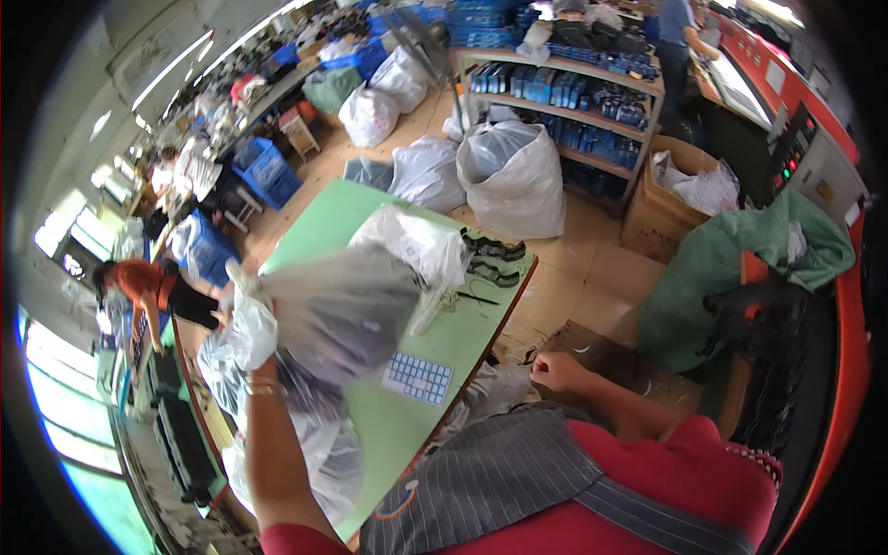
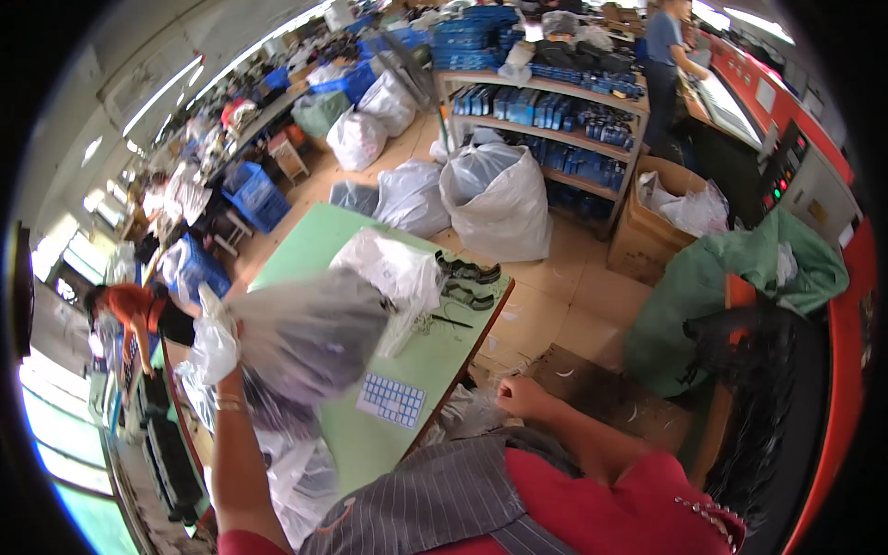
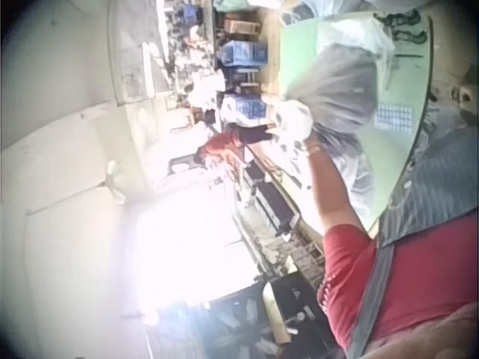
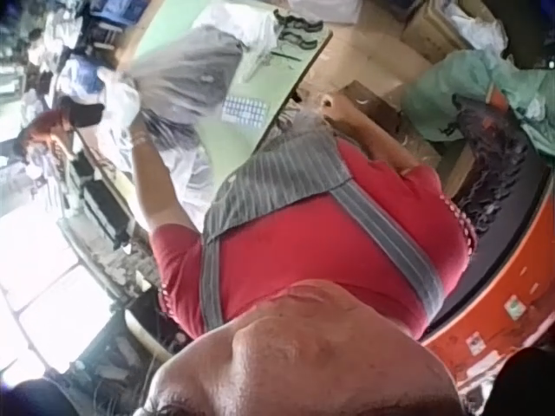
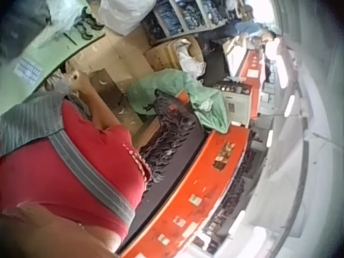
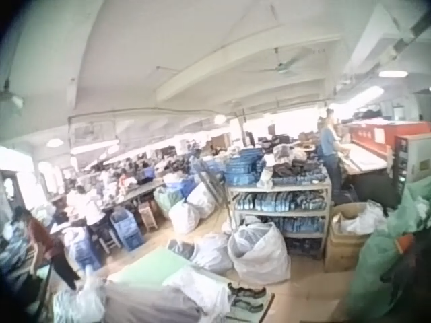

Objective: Picking up cut-out shoe components from an industrial press machine and placing them into plastic bags with labels.

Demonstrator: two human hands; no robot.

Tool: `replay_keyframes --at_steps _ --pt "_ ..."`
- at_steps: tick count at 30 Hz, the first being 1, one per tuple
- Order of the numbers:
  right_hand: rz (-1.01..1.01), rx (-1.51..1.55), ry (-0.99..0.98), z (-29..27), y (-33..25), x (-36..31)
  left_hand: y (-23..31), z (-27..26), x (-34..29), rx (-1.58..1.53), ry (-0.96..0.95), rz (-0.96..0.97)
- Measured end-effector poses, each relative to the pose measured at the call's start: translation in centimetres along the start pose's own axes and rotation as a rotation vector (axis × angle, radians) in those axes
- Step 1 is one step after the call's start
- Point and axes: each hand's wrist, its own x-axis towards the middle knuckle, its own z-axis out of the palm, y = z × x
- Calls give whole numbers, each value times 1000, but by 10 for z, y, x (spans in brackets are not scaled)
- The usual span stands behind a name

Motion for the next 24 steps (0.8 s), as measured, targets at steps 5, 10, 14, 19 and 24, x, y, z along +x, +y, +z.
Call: replay_keyframes --at_steps 5,10,14,19,24 --pt "213 -186 -205 13 103 -26 35 -99 2 2249 237 196" --pt "375 -570 -287 11 182 -74 -90 -101 -65 2200 402 408" --pt "152 -701 -441 5 182 -65 -128 1 -38 2083 302 458" --pt "139 -187 -264 60 88 14 -138 38 -40 1996 4 257" --pt "-134 -282 -334 140 11 104 -125 62 -80 1914 -9 217"
